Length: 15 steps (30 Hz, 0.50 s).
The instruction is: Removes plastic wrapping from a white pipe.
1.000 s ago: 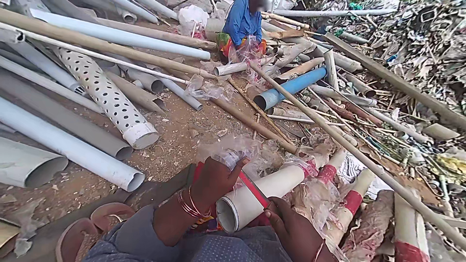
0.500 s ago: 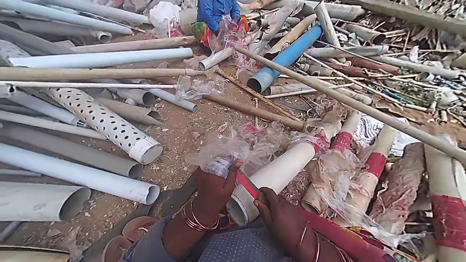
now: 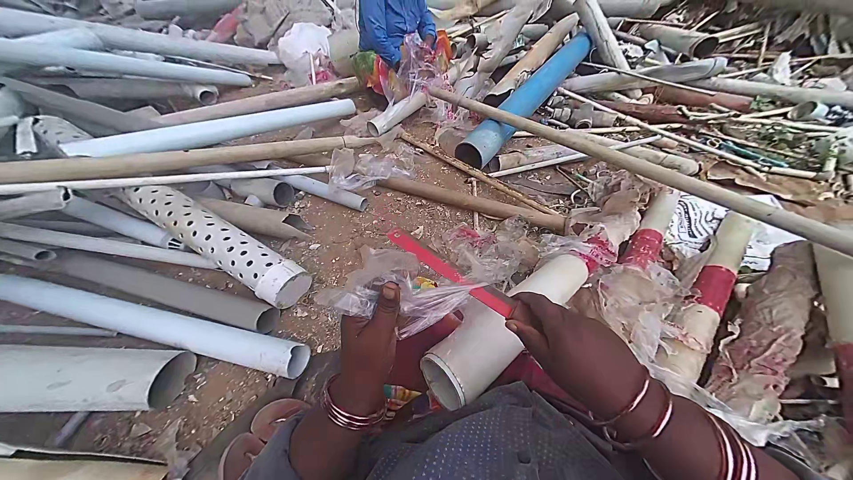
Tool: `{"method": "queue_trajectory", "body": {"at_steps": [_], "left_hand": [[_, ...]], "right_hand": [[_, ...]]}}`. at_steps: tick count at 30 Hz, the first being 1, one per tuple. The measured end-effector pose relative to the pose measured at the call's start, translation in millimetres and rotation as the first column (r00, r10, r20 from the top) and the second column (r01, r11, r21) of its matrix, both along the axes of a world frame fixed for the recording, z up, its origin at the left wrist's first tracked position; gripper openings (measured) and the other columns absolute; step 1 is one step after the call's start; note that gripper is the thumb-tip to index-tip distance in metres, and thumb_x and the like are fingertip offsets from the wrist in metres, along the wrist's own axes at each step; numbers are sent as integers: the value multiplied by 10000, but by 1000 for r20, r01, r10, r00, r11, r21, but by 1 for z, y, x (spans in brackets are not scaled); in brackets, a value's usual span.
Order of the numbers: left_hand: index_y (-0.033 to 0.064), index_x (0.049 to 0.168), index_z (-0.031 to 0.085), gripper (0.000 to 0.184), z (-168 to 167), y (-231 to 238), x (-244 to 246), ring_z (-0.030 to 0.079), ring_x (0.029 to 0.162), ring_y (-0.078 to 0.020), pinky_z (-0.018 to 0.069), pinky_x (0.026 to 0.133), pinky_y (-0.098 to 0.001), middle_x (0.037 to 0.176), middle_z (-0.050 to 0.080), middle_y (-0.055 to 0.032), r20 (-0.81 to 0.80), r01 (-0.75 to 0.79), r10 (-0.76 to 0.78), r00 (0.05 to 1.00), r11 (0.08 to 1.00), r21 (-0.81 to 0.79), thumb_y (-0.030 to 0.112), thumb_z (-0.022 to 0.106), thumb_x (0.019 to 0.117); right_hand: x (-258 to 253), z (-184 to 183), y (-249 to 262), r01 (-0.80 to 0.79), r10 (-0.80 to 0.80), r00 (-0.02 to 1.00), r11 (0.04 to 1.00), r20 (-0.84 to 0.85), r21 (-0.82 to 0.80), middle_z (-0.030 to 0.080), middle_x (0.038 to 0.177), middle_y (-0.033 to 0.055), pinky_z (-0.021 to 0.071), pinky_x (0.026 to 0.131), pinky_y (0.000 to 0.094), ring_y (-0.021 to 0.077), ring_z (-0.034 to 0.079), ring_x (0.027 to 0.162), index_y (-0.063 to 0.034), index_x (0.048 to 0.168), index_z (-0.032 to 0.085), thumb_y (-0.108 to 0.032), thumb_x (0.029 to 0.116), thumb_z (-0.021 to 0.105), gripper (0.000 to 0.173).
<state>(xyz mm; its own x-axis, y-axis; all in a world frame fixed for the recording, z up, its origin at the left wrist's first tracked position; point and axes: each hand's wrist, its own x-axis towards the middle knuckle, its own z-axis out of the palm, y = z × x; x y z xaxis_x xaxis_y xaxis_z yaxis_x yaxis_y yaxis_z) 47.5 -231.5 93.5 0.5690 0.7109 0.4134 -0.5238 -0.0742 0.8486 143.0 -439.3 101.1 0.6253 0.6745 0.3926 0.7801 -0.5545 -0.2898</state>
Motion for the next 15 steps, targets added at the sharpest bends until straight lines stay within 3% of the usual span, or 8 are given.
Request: {"method": "queue_trajectory", "body": {"at_steps": [3,5,8,11,15], "left_hand": [[148,971,634,245,4,8,12,668,703,6,579,708,-181,778,701,98,-99,-33,18,995,987,-155,44,427,1049],[155,932,645,257,-1,3,23,625,637,24,544,643,-153,738,682,109,-91,13,-29,995,986,-165,18,449,1025],[154,917,659,237,0,-6,34,628,638,27,551,652,-154,723,676,111,-70,82,-94,993,983,-162,-1,501,1001],[172,901,680,258,11,2,40,567,568,43,498,569,-126,685,642,110,-78,118,-132,988,979,-164,59,485,1027],[108,1022,712,312,25,23,33,565,551,34,482,519,-115,779,698,45,26,225,-225,974,953,-204,153,409,1082]], "right_hand": [[19,3,-47,117,-112,987,992,112,-44,681,742,214,501,439,521,402,670,553,54,1126,674,-429,1015,452,544],[26,-4,-74,225,-214,965,973,152,-59,689,764,237,498,445,539,419,673,563,72,1125,677,-465,1022,405,611],[23,-26,-84,319,-310,939,947,150,-39,701,812,265,507,466,567,442,685,592,96,1139,679,-444,1002,428,611],[19,-36,-75,313,-311,943,950,119,4,712,830,249,520,475,543,416,695,603,85,1142,687,-424,994,451,579],[13,-30,-59,217,-222,966,975,130,49,719,808,193,519,463,480,342,685,576,44,1120,708,-463,979,463,580]]}}
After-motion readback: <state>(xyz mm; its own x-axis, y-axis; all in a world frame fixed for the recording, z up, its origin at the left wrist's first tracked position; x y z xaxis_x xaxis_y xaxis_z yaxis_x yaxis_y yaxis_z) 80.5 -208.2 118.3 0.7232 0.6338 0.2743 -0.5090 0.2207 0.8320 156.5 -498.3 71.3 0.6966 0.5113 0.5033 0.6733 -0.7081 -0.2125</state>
